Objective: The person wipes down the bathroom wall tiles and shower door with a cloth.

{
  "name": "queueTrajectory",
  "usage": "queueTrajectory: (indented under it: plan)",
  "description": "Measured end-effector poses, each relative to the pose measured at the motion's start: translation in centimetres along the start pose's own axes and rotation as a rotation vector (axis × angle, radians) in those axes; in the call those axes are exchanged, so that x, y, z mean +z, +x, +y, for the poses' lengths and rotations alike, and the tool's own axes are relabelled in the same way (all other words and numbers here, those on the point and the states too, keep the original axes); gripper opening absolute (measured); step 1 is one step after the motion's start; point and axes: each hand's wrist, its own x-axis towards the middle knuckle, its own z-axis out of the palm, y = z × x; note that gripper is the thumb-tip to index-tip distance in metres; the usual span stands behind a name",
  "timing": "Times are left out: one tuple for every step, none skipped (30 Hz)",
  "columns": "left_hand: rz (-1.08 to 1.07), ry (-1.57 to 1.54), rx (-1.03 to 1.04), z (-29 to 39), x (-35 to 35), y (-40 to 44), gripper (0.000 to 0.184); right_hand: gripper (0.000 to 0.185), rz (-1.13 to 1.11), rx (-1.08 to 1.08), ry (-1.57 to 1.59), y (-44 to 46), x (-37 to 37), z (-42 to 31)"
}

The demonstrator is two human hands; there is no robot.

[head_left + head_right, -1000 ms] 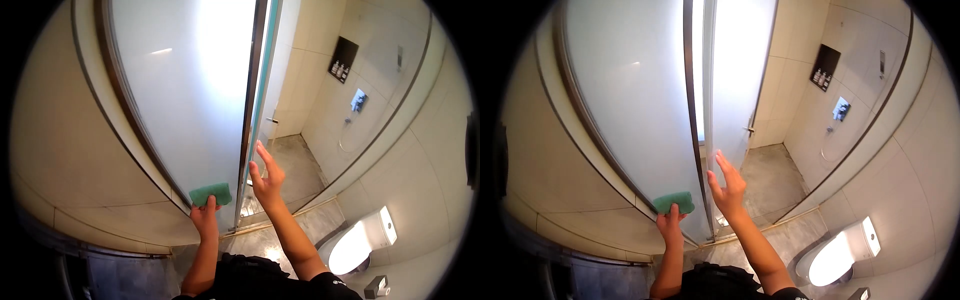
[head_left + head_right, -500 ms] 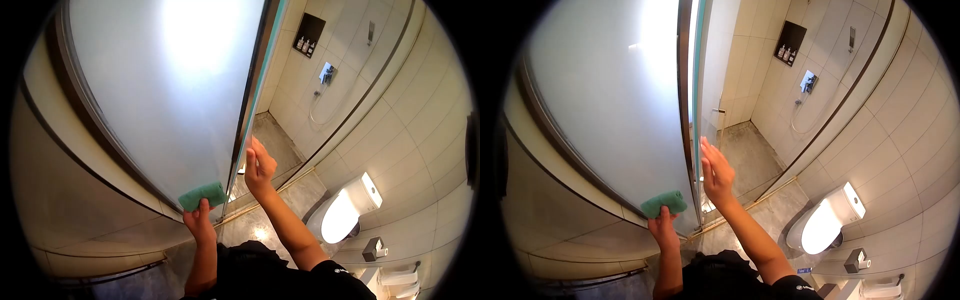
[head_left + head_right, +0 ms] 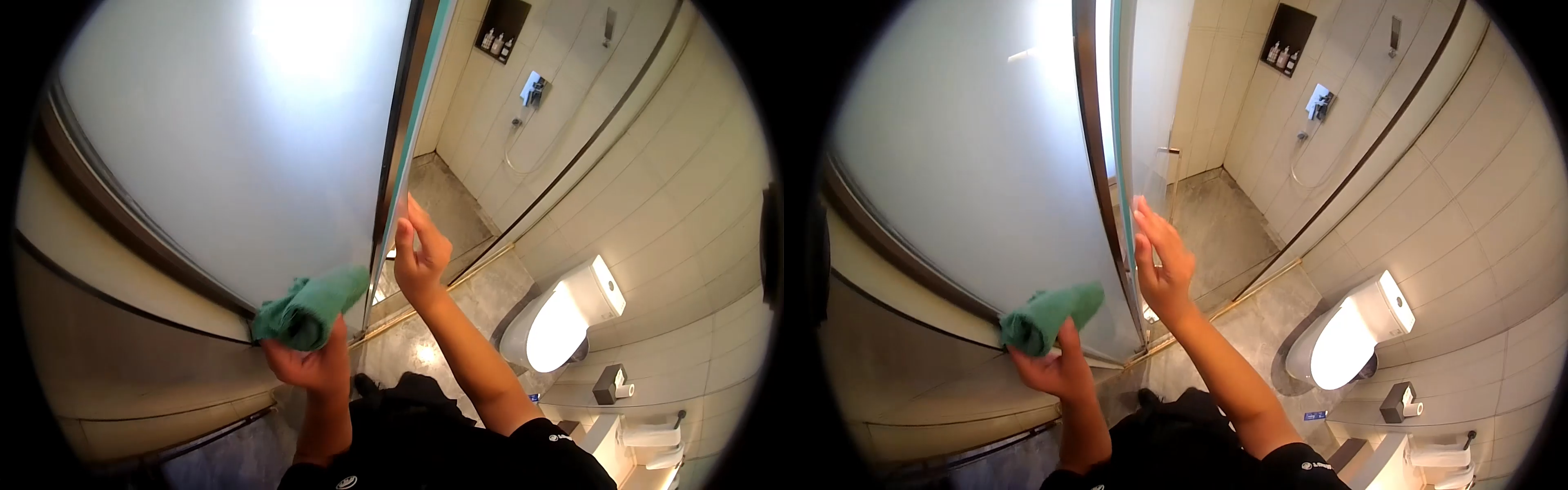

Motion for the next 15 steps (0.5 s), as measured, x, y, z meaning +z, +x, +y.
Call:
queueTrajectory:
  plan:
    - [0.02, 0.033, 0.116, 0.5, 0.7, 1.0, 0.042, 0.026, -0.001, 0.013, 0.012, 0.0, 0.1, 0.0]
    - [0.018, 0.051, 0.116, 0.7, 1.0, 1.7, 0.042, 0.026, 0.006, 0.017, 0.013, 0.1, 0.1, -0.1]
    - [-0.004, 0.175, 0.17, 1.0, 1.3, 2.3, 0.042, 0.026, 0.011, 0.016, 0.02, 0.1, 0.1, -0.2]
    - [-0.019, 0.304, 0.228, 1.2, 1.6, 2.9, 0.042, 0.026, 0.002, 0.019, 0.046, -0.1, 0.3, -0.2]
    - [0.016, 0.369, 0.278, 1.8, 2.2, 3.6, 0.04, 0.027, 0.025, 0.021, 0.038, -0.2, 0.4, -0.2]
    - [0.031, 0.393, 0.286, 2.1, 2.6, 3.8, 0.04, 0.027, 0.05, 0.022, 0.029, -0.2, 0.6, -0.2]
    - [0.043, 0.381, 0.292, 2.3, 2.9, 4.0, 0.04, 0.027, 0.075, 0.008, 0.041, -0.2, 1.0, 0.0]
    - [0.048, 0.366, 0.298, 2.6, 3.2, 4.2, 0.04, 0.027, 0.073, 0.013, 0.061, -0.2, 1.1, 0.2]
    - [0.052, 0.438, 0.343, 3.1, 3.5, 4.7, 0.04, 0.027, 0.079, -0.027, 0.05, -0.2, 1.2, 0.4]
    - [0.053, 0.454, 0.344, 3.5, 3.7, 5.4, 0.04, 0.027, 0.083, -0.066, 0.037, -0.2, 1.2, 0.6]
    - [0.068, 0.469, 0.401, 3.7, 3.8, 6.1, 0.041, 0.027, 0.079, -0.059, 0.052, -0.2, 1.3, 0.9]
    - [0.082, 0.483, 0.459, 4.1, 4.0, 6.7, 0.041, 0.027, 0.082, -0.074, 0.066, -0.1, 1.4, 1.2]
    - [0.092, 0.522, 0.421, 5.0, 4.2, 7.3, 0.042, 0.027, 0.086, -0.087, 0.081, -0.2, 1.4, 1.4]
    - [0.096, 0.542, 0.424, 6.0, 4.4, 8.1, 0.042, 0.027, 0.082, -0.079, 0.1, -0.5, 1.4, 1.5]
    - [0.139, 0.513, 0.453, 6.9, 4.7, 9.2, 0.041, 0.028, 0.072, -0.12, 0.081, -0.5, 1.3, 1.9]
